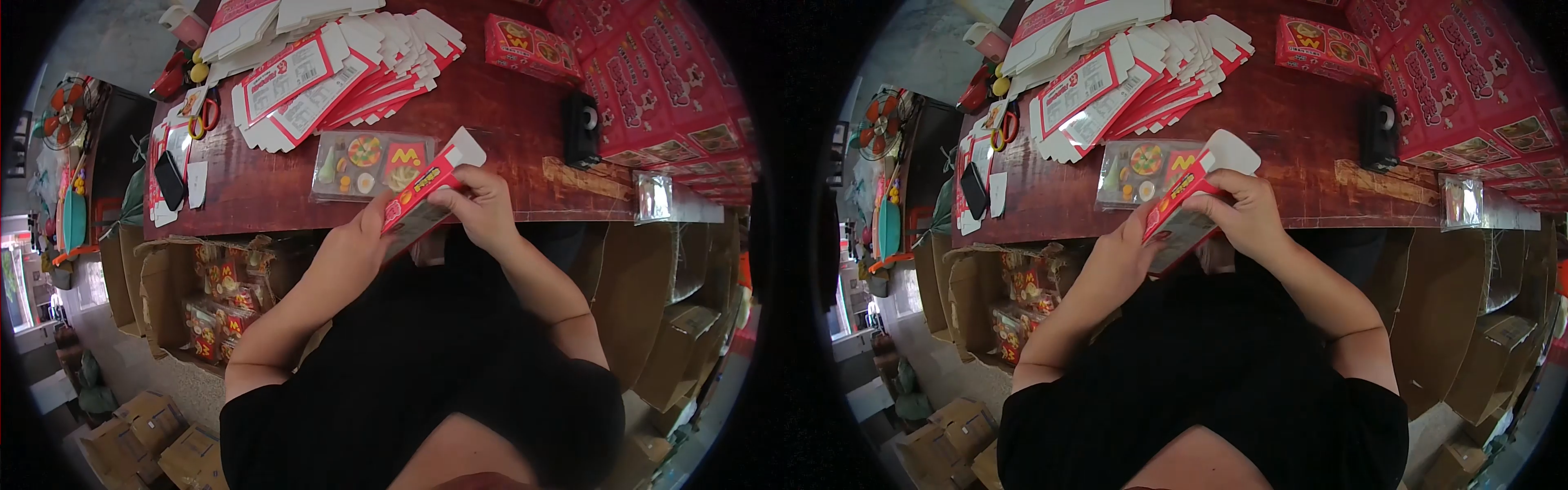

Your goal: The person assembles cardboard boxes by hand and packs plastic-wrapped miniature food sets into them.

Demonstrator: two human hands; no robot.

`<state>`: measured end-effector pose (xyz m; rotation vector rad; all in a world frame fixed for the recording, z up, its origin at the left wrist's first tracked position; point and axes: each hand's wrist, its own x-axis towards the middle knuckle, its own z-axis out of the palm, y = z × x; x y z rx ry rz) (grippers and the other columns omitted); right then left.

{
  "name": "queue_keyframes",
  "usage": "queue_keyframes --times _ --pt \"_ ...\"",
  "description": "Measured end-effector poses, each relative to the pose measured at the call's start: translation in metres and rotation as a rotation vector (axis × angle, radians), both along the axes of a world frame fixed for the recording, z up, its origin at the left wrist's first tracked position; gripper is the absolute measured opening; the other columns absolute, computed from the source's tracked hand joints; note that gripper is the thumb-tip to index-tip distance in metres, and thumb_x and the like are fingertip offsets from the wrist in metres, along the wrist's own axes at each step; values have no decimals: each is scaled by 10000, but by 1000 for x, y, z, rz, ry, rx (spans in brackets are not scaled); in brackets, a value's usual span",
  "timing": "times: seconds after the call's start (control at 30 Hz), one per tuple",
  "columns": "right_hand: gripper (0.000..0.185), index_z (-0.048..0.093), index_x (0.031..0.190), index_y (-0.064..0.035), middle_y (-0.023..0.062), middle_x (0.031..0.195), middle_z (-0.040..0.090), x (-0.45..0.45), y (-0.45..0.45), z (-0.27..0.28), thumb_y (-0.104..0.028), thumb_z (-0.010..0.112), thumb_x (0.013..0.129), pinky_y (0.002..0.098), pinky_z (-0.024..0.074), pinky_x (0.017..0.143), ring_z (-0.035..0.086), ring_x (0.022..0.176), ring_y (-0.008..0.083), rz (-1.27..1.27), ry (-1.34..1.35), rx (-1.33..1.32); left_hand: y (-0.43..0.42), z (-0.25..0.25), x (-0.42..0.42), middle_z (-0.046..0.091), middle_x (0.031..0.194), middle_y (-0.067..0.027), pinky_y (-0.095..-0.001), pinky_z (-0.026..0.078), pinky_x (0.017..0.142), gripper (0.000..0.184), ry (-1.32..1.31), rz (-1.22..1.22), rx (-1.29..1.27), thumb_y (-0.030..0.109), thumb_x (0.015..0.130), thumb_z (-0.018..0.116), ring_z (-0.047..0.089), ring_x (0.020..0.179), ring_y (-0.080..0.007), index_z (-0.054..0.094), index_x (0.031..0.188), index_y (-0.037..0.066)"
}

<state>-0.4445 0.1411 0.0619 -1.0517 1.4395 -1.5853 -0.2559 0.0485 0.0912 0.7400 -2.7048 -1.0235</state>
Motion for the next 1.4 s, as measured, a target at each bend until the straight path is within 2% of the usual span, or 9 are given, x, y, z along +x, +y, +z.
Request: queue_keyframes --times 0.1,0.13,0.27,0.47,0.63,0.77,1.0,1.1,1.4 --pt "209 596 1016 -20 94 1008 590 -32 -21 -2 -30 592 808 336 403 894 526 995 238 -266 458 -185 -21 7 19 616 942 -250 -380 499 758 429 10 225 138 81 817 618 625 894 -360 446 1192 -37" --pt "404 555 1169 -104 108 1260 484 -51 -24 -11 -18 600 777 398 324 1000 402 1200 306 -200 635 -90 -35 7 28 621 939 -249 -357 499 764 392 76 317 224 54 820 607 637 908 -331 463 1172 -42" --pt "651 489 1291 -305 33 1509 155 -60 -28 -42 -78 691 716 501 221 1078 148 1374 349 295 1107 268 -77 -9 65 623 1026 -111 -283 481 792 331 441 619 411 63 862 595 591 907 -144 486 1160 -33" --pt "513 601 1140 -218 2 1361 442 -59 -43 -83 -160 757 655 482 239 1077 211 1365 300 324 1099 -32 -103 -20 83 604 1064 -98 -285 474 802 335 509 672 557 102 888 578 578 927 -141 477 1180 -28" --pt "233 581 990 -76 37 1080 601 -56 -29 -67 -39 658 773 304 408 925 540 1054 171 36 171 -162 -115 -1 105 612 1056 -95 -281 464 814 361 311 542 488 78 874 574 578 929 -139 472 1203 -26" --pt "88 513 986 -59 -12 924 562 -83 -18 -31 -133 510 938 226 439 794 539 871 73 -239 -369 -270 -113 -7 100 618 1031 -93 -279 460 816 403 148 485 475 28 830 595 576 922 -133 471 1209 -34" --pt "242 540 1027 -43 17 943 603 -125 -3 -41 -268 516 940 241 472 747 558 862 73 -124 -528 19 -91 -45 46 609 1042 -91 -296 453 839 424 -4 298 679 56 822 613 567 945 -140 466 1209 -34" --pt "327 550 1068 -21 31 961 612 -134 1 -67 -313 542 923 242 482 728 574 845 87 -363 -564 246 -95 -54 45 598 1067 -85 -300 443 858 446 -134 269 632 49 815 604 555 969 -141 456 1229 -28" --pt "234 588 1001 -22 41 899 628 -148 10 -91 -206 636 865 233 489 715 595 791 101 -198 -579 221 -97 -49 57 600 1077 -85 -297 442 856 455 -105 319 711 51 820 610 559 970 -148 453 1241 -23"
